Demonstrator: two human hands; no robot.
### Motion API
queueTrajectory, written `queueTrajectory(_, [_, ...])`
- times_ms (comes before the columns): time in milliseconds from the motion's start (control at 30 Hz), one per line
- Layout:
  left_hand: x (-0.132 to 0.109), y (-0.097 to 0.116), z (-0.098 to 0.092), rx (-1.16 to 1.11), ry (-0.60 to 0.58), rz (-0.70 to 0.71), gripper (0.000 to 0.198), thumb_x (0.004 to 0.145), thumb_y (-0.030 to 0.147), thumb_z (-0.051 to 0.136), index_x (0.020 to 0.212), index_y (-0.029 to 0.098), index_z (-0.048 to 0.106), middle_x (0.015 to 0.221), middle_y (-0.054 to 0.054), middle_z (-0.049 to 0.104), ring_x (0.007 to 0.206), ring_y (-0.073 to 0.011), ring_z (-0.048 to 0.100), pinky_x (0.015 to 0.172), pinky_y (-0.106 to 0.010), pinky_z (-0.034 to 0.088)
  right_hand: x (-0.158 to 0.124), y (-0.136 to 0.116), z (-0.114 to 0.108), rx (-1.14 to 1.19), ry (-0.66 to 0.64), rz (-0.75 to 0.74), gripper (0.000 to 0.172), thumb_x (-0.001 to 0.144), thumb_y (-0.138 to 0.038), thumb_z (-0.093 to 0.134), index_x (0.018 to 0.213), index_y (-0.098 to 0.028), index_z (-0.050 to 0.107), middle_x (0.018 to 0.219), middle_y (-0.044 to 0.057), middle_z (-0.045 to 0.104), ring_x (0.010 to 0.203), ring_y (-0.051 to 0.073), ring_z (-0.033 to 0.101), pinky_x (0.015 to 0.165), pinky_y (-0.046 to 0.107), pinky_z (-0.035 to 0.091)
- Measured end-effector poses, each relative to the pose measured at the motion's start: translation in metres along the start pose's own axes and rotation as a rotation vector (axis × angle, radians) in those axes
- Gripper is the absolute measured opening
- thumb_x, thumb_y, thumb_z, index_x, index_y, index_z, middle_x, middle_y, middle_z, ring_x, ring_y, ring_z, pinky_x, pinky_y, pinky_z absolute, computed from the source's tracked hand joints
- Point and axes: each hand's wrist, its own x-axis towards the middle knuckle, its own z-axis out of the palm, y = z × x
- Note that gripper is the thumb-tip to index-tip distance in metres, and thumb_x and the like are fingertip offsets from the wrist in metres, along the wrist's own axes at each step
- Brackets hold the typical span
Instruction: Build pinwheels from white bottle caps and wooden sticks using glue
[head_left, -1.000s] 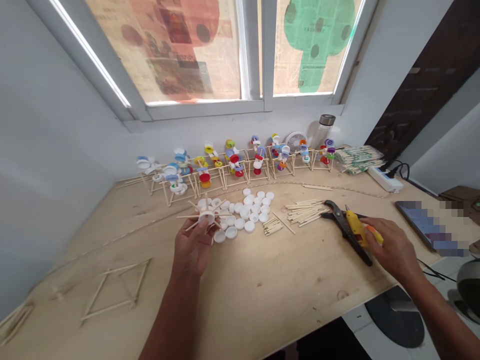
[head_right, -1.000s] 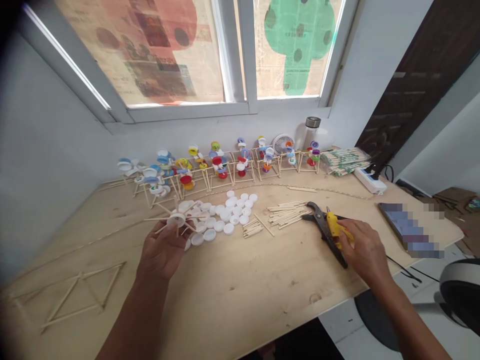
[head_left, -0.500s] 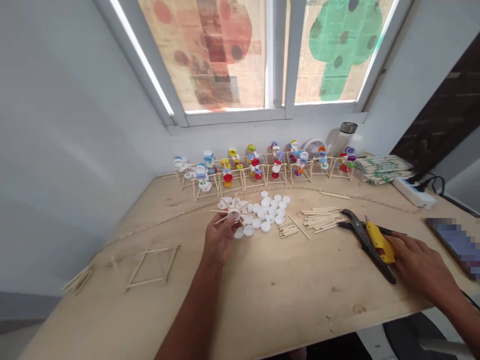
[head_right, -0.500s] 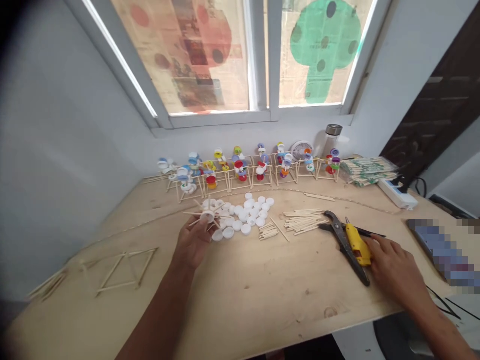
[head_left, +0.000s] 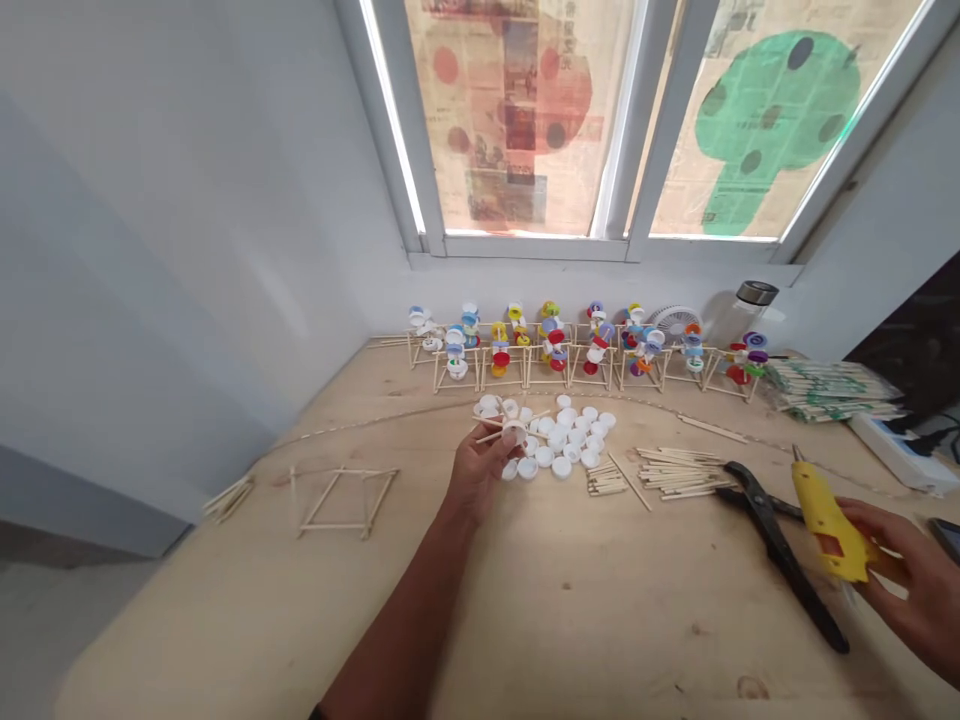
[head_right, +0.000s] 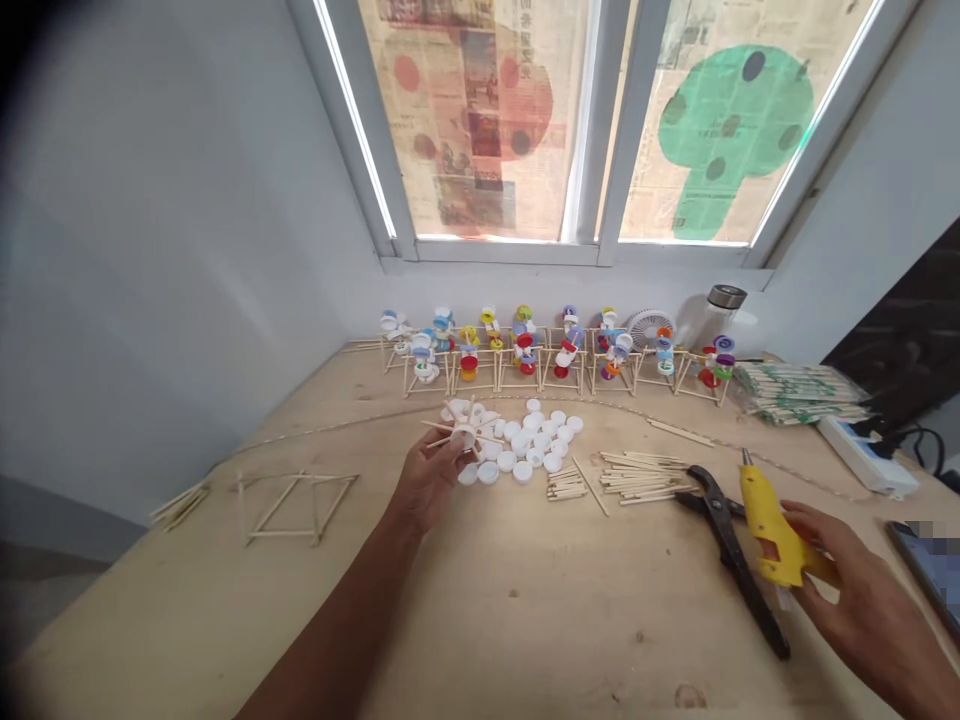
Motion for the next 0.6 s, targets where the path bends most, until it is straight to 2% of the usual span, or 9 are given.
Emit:
queueTrajectory(67, [-0.001,0.0,0.001,0.023,0.017,0.008,0.034,0.054,0.023,0.08,0.082,0.016,0.061,0.073,0.0,0.066,0.065,-0.0121,0.061,0.065,-0.026,0.048,0.008,-0.027,0.001,0.089,-0.064,0.035,0.044,0.073,-0.046,0.045,0.112,-0.026,0.047,0.12,0.011,0.056,0.097,0.036,0.06,0.079,0.044,0.049])
queueTrajectory(133, [-0.002,-0.001,0.002,0.051,0.034,0.026,0.035,0.054,0.023,0.079,0.084,0.016,0.061,0.074,0.0,0.066,0.066,-0.0118,0.061,0.066,-0.026,0.048,0.02,-0.053,0.006,0.088,-0.112,-0.017,0.043,0.071,-0.044,0.048,0.109,-0.023,0.051,0.117,0.01,0.058,0.102,0.034,0.058,0.082,0.042,0.048])
queueTrajectory(167, [-0.003,-0.001,0.003,0.064,0.04,0.034,0.035,0.054,0.023,0.079,0.084,0.016,0.062,0.075,0.0,0.066,0.066,-0.0118,0.06,0.066,-0.025,0.048,0.027,-0.065,0.011,0.102,-0.092,-0.024,0.043,0.071,-0.044,0.049,0.106,-0.021,0.053,0.113,0.011,0.06,0.099,0.033,0.059,0.08,0.04,0.049])
queueTrajectory(300, [-0.003,-0.003,0.004,0.097,0.05,0.045,0.039,0.052,0.021,0.08,0.085,0.016,0.061,0.077,-0.001,0.067,0.069,-0.0127,0.061,0.066,-0.025,0.048,0.053,-0.103,0.044,0.282,-0.046,0.113,0.035,0.071,-0.039,0.052,0.098,-0.018,0.058,0.09,0.007,0.067,0.072,0.02,0.062,0.06,0.027,0.049])
queueTrajectory(433, [-0.004,-0.005,0.004,0.115,0.063,0.054,0.041,0.051,0.017,0.08,0.087,0.017,0.06,0.078,0.0,0.067,0.069,-0.0123,0.062,0.066,-0.024,0.047,0.069,-0.137,0.077,0.476,0.014,0.292,0.027,0.067,-0.036,0.056,0.082,-0.015,0.063,0.081,0.009,0.069,0.068,0.021,0.062,0.059,0.028,0.049])
queueTrajectory(533, [-0.003,-0.005,0.004,0.132,0.073,0.055,0.043,0.049,0.018,0.081,0.085,0.017,0.059,0.075,0.001,0.068,0.068,-0.0128,0.063,0.065,-0.023,0.047,0.073,-0.165,0.091,0.62,-0.027,0.282,0.028,0.066,-0.036,0.06,0.083,-0.014,0.064,0.079,0.008,0.068,0.071,0.021,0.062,0.061,0.03,0.049])
queueTrajectory(600, [-0.002,-0.005,0.003,0.138,0.074,0.062,0.043,0.049,0.018,0.082,0.085,0.017,0.059,0.075,0.0,0.068,0.068,-0.0132,0.063,0.066,-0.024,0.047,0.07,-0.183,0.098,0.707,-0.079,0.258,0.028,0.067,-0.037,0.061,0.083,-0.015,0.063,0.076,0.006,0.067,0.067,0.02,0.06,0.058,0.028,0.048])
